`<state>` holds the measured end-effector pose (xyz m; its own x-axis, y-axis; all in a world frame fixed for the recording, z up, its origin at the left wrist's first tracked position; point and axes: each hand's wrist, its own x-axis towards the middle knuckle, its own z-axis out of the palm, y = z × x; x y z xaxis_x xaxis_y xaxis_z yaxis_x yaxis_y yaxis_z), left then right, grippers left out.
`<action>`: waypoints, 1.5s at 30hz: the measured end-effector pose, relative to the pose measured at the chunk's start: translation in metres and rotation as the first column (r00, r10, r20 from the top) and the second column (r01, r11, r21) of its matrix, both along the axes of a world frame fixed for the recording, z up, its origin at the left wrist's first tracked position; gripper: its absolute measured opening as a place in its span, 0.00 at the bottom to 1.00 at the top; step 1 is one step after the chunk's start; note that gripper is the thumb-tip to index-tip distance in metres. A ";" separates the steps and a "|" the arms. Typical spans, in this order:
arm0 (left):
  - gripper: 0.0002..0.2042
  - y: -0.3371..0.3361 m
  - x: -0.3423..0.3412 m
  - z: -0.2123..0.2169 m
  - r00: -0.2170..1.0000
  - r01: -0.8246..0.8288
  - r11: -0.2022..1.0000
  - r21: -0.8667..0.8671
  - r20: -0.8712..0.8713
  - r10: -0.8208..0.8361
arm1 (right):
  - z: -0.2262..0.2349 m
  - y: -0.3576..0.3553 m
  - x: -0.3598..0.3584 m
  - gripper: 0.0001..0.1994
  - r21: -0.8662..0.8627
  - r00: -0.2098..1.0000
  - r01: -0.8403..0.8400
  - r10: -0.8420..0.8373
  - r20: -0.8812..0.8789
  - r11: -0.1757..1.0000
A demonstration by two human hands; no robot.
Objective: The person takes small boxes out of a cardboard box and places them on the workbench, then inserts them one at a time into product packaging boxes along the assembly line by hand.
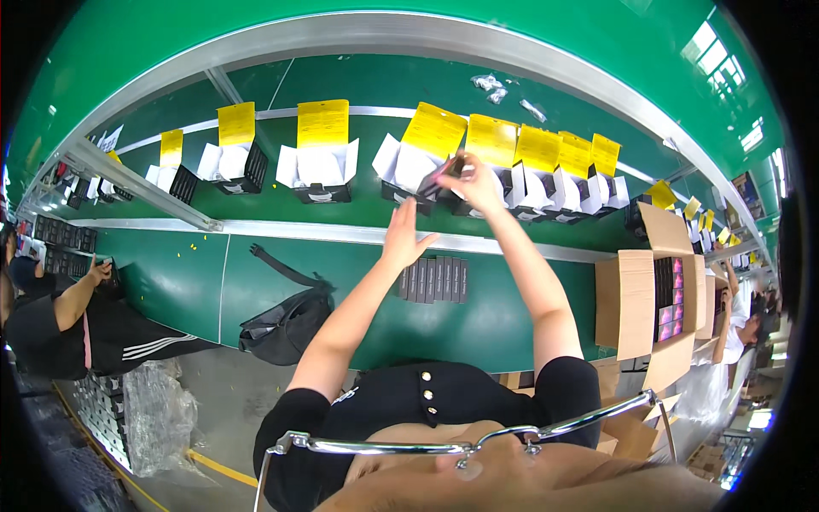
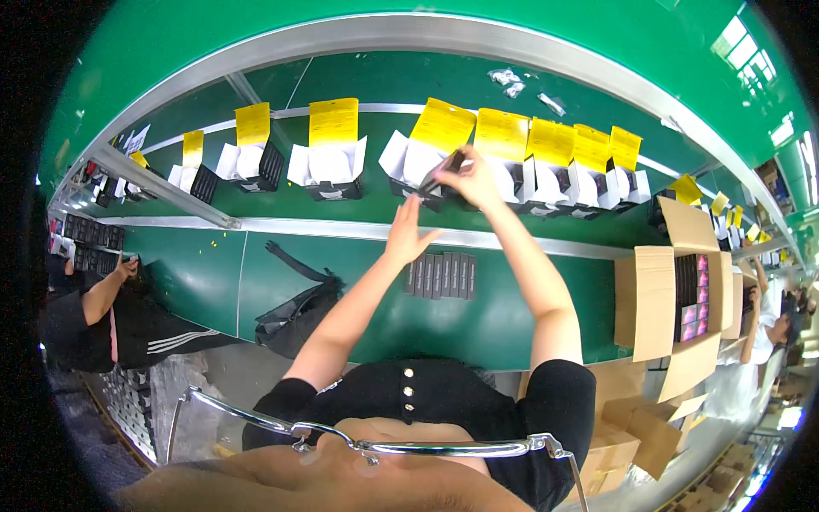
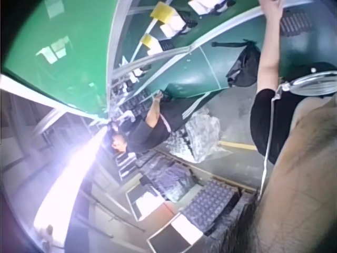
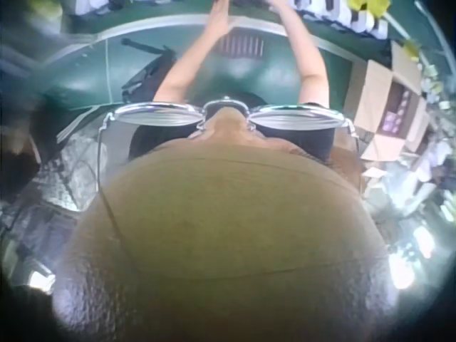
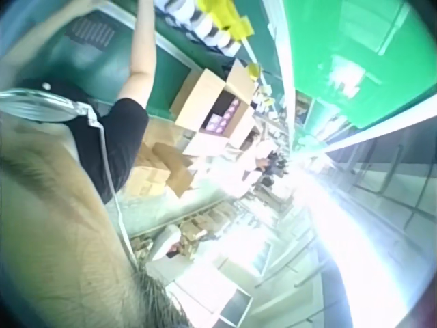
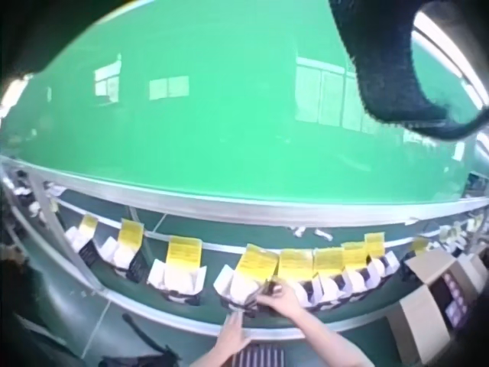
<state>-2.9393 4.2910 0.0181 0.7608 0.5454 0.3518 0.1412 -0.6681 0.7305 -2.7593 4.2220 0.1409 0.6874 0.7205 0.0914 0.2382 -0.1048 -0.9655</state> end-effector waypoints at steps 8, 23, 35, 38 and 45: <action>0.43 -0.010 0.066 -0.020 0.900 0.200 0.946 0.256 -0.431 -0.074 | -0.004 0.036 0.060 0.34 -0.184 0.838 0.118 0.002 0.546 0.976; 0.21 0.062 0.101 -0.009 0.860 0.458 0.793 0.401 -0.424 -0.283 | -0.078 0.107 0.051 0.20 -0.722 0.619 0.268 0.460 0.637 0.638; 0.09 0.089 0.116 -0.068 0.877 0.471 0.474 0.744 -0.339 -0.340 | -0.105 0.104 0.055 0.14 -0.678 0.540 0.359 0.450 0.711 0.641; 0.09 0.080 0.106 -0.059 0.878 0.473 0.567 0.674 -0.412 -0.243 | -0.114 0.122 0.050 0.12 -0.693 0.533 0.448 0.453 0.715 0.565; 0.32 0.066 -0.015 -0.019 0.950 0.306 0.884 0.354 -0.048 -0.310 | -0.148 0.094 0.059 0.11 -0.605 0.451 0.520 0.408 0.794 0.602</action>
<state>-2.9540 4.3574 -0.0006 0.8658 0.1232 0.4850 -0.1195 -0.8903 0.4395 -2.7005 4.3161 -0.0076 0.6188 0.7771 0.1148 0.7530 -0.6284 0.1950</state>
